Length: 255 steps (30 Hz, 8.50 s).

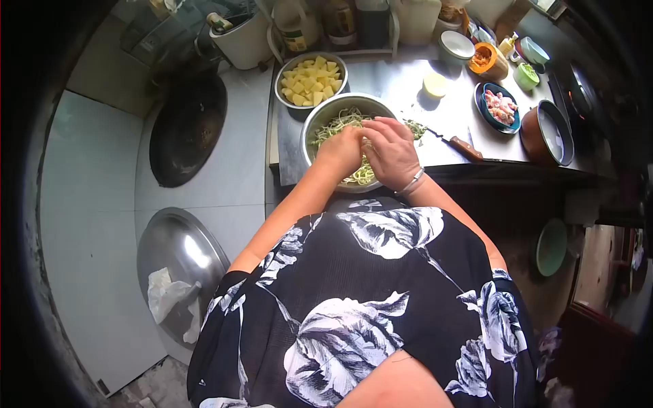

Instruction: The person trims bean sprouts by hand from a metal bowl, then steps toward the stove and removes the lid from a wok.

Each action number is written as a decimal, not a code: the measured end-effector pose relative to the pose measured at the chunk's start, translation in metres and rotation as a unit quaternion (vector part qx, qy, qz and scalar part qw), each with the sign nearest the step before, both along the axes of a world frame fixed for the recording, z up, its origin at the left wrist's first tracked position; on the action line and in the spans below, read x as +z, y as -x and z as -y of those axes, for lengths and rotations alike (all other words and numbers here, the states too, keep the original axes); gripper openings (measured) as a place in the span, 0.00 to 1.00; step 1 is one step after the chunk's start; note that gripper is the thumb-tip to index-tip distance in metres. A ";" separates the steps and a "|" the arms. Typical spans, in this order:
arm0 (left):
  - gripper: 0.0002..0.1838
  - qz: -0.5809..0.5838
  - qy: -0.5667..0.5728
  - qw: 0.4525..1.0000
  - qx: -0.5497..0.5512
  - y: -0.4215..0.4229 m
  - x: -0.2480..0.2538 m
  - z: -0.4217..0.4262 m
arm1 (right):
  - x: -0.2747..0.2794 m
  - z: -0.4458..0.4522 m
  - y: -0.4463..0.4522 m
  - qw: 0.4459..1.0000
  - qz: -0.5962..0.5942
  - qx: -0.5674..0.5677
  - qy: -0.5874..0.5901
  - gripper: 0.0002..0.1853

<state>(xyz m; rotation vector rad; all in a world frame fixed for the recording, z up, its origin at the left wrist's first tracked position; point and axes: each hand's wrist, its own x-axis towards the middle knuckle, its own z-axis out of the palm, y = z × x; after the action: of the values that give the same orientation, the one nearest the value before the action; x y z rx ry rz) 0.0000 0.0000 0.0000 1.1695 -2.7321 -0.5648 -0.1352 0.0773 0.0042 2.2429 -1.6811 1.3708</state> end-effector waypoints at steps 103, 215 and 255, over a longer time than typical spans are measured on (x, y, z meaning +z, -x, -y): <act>0.09 0.024 -0.112 0.991 0.071 -0.017 -0.057 0.033 | -0.025 0.015 0.045 0.930 -0.104 -0.013 -0.352 0.13; 0.07 -0.181 -0.187 0.962 0.086 -0.076 -0.042 0.039 | -0.058 0.058 -0.009 0.917 0.036 0.019 -0.397 0.11; 0.08 -0.162 -0.250 0.954 -0.036 -0.021 -0.024 0.037 | -0.055 0.042 0.032 0.723 0.579 0.144 -0.349 0.09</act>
<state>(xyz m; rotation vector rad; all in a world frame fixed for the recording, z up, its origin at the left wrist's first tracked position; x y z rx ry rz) 0.0207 -0.0369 -0.0242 0.9456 -2.4194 -1.3855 -0.1669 0.0351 -0.0508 1.9728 -2.5355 3.1151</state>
